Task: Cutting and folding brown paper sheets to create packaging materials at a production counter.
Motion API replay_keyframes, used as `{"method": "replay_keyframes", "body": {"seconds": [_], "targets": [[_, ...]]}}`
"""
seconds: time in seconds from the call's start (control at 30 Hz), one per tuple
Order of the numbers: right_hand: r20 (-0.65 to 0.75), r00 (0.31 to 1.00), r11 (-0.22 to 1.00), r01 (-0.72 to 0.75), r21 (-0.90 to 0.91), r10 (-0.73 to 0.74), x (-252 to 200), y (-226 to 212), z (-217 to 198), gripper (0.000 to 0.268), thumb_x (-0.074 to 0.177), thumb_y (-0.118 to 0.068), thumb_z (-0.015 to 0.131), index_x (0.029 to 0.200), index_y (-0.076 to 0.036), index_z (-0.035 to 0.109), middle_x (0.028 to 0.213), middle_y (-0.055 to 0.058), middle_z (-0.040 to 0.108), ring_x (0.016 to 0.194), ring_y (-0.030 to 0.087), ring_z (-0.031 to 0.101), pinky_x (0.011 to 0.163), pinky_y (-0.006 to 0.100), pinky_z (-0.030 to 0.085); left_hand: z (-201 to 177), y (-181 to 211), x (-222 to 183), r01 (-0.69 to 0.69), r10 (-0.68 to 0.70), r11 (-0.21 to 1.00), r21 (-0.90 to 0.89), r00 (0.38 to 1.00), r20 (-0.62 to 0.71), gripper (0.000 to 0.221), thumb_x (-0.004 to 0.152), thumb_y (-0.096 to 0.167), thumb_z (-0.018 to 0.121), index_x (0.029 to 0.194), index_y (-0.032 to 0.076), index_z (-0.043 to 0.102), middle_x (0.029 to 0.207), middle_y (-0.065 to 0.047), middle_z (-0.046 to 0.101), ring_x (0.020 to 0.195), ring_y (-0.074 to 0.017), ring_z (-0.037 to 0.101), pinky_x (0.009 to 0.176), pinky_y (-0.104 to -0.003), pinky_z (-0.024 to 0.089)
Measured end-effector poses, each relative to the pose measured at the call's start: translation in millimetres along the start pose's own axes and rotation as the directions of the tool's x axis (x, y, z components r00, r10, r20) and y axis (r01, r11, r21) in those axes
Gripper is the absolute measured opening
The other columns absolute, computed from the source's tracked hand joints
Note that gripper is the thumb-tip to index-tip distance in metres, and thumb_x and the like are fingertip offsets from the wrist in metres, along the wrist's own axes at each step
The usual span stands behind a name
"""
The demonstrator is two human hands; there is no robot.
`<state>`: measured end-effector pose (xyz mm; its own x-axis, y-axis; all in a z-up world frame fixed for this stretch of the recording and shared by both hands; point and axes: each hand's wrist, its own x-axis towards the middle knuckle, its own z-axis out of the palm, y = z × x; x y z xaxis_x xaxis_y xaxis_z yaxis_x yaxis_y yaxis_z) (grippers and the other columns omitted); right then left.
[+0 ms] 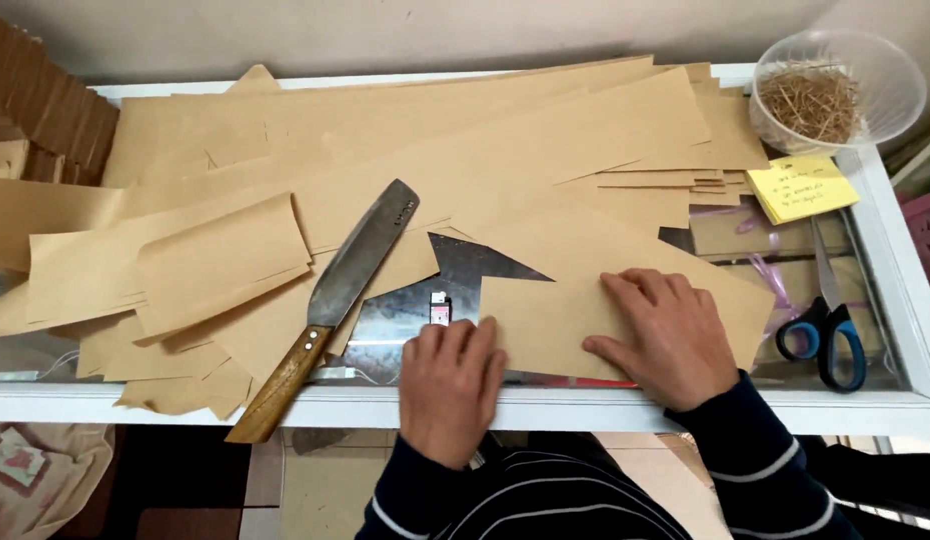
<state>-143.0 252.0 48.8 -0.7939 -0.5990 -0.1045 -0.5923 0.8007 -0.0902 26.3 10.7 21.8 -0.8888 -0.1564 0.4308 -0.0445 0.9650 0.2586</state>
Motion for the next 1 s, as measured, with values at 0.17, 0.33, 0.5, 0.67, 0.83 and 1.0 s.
{"method": "replay_keyframes", "body": {"seconds": [0.17,0.33,0.5,0.67,0.83,1.0], "targets": [[-0.022,1.0,1.0,-0.008,-0.028,0.007,1.8,5.6,-0.9,0.084,0.091,-0.075,0.076,0.158,-0.027,0.06,0.146,0.004,0.069,0.132,0.036,0.061,0.102,0.058,0.055,8.9,3.1,-2.0,-0.004,0.009,0.993,-0.12,0.999,0.039,0.017,0.107,0.028,0.072,0.118,0.015,0.074,0.115,-0.008,0.066,0.099,-0.03,0.055,0.078,-0.046,0.044],[0.03,0.998,0.994,-0.057,0.09,0.055,5.8,12.6,3.5,0.056,0.094,-0.069,0.075,0.137,-0.032,0.077,0.119,0.001,0.074,0.121,0.031,0.062,0.104,0.05,0.049,9.5,4.7,-3.0,0.012,-0.007,0.996,-0.089,0.999,0.054,0.016,0.107,0.028,0.07,0.12,0.018,0.071,0.114,-0.007,0.064,0.098,-0.0302,0.053,0.078,-0.046,0.043],[0.075,0.997,0.948,-0.028,0.316,0.004,6.1,14.3,-7.2,0.029,0.102,-0.05,0.074,0.111,-0.023,0.083,0.106,0.001,0.076,0.106,0.025,0.067,0.096,0.042,0.052,3.0,6.8,-3.1,0.029,-0.028,0.99,-0.136,1.0,0.004,0.026,0.107,0.028,0.07,0.131,0.018,0.07,0.122,-0.009,0.065,0.105,-0.0321,0.055,0.082,-0.047,0.045],[0.072,0.997,0.755,-0.044,0.654,-0.005,4.1,7.9,-29.8,0.021,0.098,-0.037,0.081,0.103,-0.017,0.086,0.106,-0.002,0.081,0.097,0.014,0.077,0.087,0.03,0.058,-0.1,4.1,0.2,0.096,-0.151,0.963,-0.25,0.966,-0.21,0.053,0.105,0.035,0.078,0.152,0.013,0.069,0.141,-0.008,0.067,0.121,-0.033,0.061,0.096,-0.048,0.051],[0.179,0.984,0.437,-0.149,0.887,-0.027,15.2,14.7,-26.4,0.022,0.098,-0.025,0.085,0.107,-0.004,0.087,0.105,0.005,0.084,0.098,0.017,0.074,0.086,0.032,0.059,-19.0,-2.0,12.8,0.307,-0.49,0.647,-0.698,0.869,-0.072,0.066,0.099,0.031,0.083,0.159,0.012,0.062,0.131,-0.003,0.073,0.104,-0.0173,0.063,0.074,-0.031,0.056],[0.229,0.948,0.412,-0.122,0.903,-0.222,27.6,6.8,-32.9,0.024,0.098,-0.025,0.085,0.105,-0.002,0.087,0.099,0.007,0.083,0.092,0.018,0.076,0.081,0.033,0.061,-37.1,-6.4,4.1,0.359,-0.631,0.352,-0.864,0.773,0.065,0.017,0.103,0.023,0.081,0.104,0.007,0.088,0.093,0.001,0.084,0.081,-0.0106,0.066,0.076,-0.028,0.056]]}}
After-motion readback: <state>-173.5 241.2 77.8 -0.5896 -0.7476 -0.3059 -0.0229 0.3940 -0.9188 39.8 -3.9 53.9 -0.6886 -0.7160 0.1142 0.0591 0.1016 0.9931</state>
